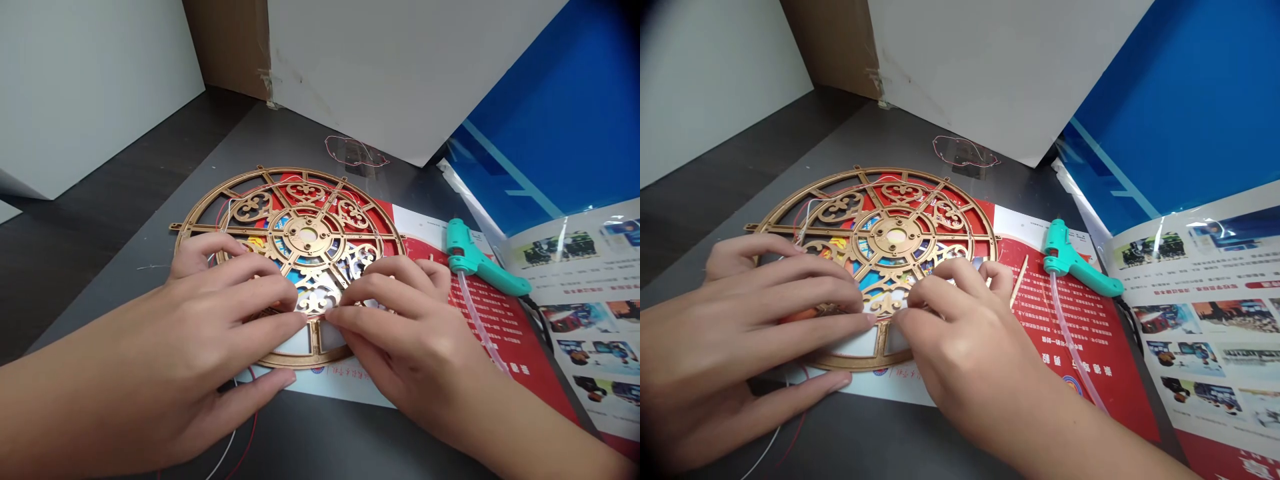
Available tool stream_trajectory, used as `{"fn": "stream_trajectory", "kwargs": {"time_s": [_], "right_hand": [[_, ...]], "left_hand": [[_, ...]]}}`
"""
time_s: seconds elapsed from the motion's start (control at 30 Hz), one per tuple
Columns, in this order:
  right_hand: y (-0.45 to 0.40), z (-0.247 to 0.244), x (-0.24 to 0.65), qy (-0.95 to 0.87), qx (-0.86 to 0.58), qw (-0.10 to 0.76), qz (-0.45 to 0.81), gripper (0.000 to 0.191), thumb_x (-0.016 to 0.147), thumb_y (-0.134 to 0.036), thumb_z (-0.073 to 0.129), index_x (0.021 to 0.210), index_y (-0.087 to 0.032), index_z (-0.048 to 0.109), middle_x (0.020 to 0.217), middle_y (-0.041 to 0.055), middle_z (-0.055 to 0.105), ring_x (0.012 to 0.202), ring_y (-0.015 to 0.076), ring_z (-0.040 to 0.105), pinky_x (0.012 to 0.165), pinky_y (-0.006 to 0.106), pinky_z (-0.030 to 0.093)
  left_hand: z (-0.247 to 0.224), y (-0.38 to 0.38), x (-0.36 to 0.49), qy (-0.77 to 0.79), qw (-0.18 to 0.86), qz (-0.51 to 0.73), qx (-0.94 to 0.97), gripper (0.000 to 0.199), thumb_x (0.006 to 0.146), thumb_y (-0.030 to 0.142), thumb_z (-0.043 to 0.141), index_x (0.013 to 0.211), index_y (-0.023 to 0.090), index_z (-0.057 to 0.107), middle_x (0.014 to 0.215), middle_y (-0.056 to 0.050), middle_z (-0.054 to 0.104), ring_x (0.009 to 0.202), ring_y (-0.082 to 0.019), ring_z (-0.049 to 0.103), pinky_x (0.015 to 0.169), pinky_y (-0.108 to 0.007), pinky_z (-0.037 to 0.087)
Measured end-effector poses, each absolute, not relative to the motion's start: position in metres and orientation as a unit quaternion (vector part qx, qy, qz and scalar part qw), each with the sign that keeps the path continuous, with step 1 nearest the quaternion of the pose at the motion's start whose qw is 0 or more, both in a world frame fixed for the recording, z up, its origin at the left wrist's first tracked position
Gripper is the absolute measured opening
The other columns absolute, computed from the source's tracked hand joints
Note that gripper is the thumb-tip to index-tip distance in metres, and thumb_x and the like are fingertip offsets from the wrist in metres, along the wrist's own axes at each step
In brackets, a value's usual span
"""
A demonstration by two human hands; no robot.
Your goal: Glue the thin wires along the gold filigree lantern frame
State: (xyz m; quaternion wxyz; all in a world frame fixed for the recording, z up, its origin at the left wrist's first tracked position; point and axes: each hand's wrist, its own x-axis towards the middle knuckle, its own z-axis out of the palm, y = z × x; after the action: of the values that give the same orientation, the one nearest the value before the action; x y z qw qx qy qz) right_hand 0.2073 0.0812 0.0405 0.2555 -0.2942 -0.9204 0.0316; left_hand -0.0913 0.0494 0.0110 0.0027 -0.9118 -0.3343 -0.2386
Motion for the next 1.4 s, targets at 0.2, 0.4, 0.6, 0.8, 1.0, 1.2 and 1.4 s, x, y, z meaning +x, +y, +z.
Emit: {"fn": "stream_trajectory", "kwargs": {"time_s": [0.2, 0.4, 0.6, 0.8, 1.0, 1.2, 1.4], "right_hand": [[0.079, 0.042, 0.215, -0.941, -0.253, 0.219, -0.055, 0.036, 0.128, -0.010, 0.067, 0.107, -0.017, 0.096, 0.109, 0.0048, 0.093, 0.110, 0.0286, 0.072, 0.095, 0.050, 0.038], [0.077, 0.039, 0.214, -0.930, -0.282, 0.234, 0.019, 0.033, 0.125, -0.008, 0.070, 0.113, -0.020, 0.098, 0.111, 0.0014, 0.091, 0.104, 0.0254, 0.068, 0.092, 0.046, 0.038], [0.075, 0.039, 0.213, -0.921, -0.294, 0.255, 0.012, 0.034, 0.120, -0.002, 0.072, 0.105, -0.023, 0.094, 0.107, -0.0014, 0.090, 0.101, 0.0237, 0.067, 0.088, 0.045, 0.036], [0.072, 0.043, 0.213, -0.933, -0.282, 0.225, -0.010, 0.034, 0.126, -0.014, 0.069, 0.107, -0.020, 0.096, 0.105, 0.0017, 0.090, 0.101, 0.0269, 0.069, 0.093, 0.049, 0.037], [0.074, 0.043, 0.215, -0.934, -0.285, 0.213, 0.025, 0.031, 0.124, -0.008, 0.072, 0.109, -0.020, 0.096, 0.103, 0.0000, 0.091, 0.102, 0.0253, 0.071, 0.095, 0.047, 0.039], [0.079, 0.041, 0.216, -0.929, -0.290, 0.227, 0.023, 0.032, 0.117, 0.000, 0.075, 0.103, -0.023, 0.091, 0.106, -0.0004, 0.093, 0.100, 0.0250, 0.068, 0.089, 0.044, 0.038], [0.082, 0.040, 0.218, -0.930, -0.295, 0.217, -0.011, 0.039, 0.122, 0.002, 0.065, 0.108, -0.024, 0.092, 0.110, 0.0010, 0.094, 0.103, 0.0256, 0.071, 0.091, 0.046, 0.037]], "left_hand": [[0.009, 0.050, -0.091, -0.334, -0.018, -0.258, -0.906, 0.021, 0.116, 0.027, 0.068, 0.133, 0.034, 0.078, 0.125, -0.001, 0.090, 0.114, -0.030, 0.081, 0.128, -0.060, 0.041], [0.010, 0.048, -0.091, -0.341, -0.024, -0.240, -0.908, 0.023, 0.119, 0.026, 0.063, 0.135, 0.035, 0.076, 0.125, 0.000, 0.089, 0.115, -0.029, 0.080, 0.126, -0.060, 0.040], [0.009, 0.048, -0.093, -0.336, -0.036, -0.255, -0.906, 0.025, 0.117, 0.024, 0.065, 0.135, 0.036, 0.076, 0.123, 0.001, 0.087, 0.115, -0.028, 0.078, 0.127, -0.056, 0.040], [0.007, 0.047, -0.093, -0.337, -0.039, -0.254, -0.906, 0.026, 0.114, 0.024, 0.068, 0.135, 0.036, 0.078, 0.125, 0.001, 0.088, 0.116, -0.028, 0.079, 0.129, -0.056, 0.042], [0.006, 0.049, -0.091, -0.347, -0.068, -0.265, -0.897, 0.029, 0.115, 0.023, 0.066, 0.137, 0.039, 0.078, 0.120, 0.001, 0.086, 0.111, -0.028, 0.078, 0.127, -0.058, 0.041], [0.006, 0.048, -0.093, -0.348, -0.069, -0.263, -0.897, 0.032, 0.112, 0.022, 0.068, 0.137, 0.038, 0.078, 0.122, 0.001, 0.086, 0.111, -0.028, 0.078, 0.125, -0.057, 0.042], [0.006, 0.047, -0.090, -0.358, -0.063, -0.257, -0.895, 0.031, 0.113, 0.023, 0.067, 0.136, 0.040, 0.080, 0.123, 0.000, 0.086, 0.114, -0.029, 0.079, 0.128, -0.057, 0.045]]}}
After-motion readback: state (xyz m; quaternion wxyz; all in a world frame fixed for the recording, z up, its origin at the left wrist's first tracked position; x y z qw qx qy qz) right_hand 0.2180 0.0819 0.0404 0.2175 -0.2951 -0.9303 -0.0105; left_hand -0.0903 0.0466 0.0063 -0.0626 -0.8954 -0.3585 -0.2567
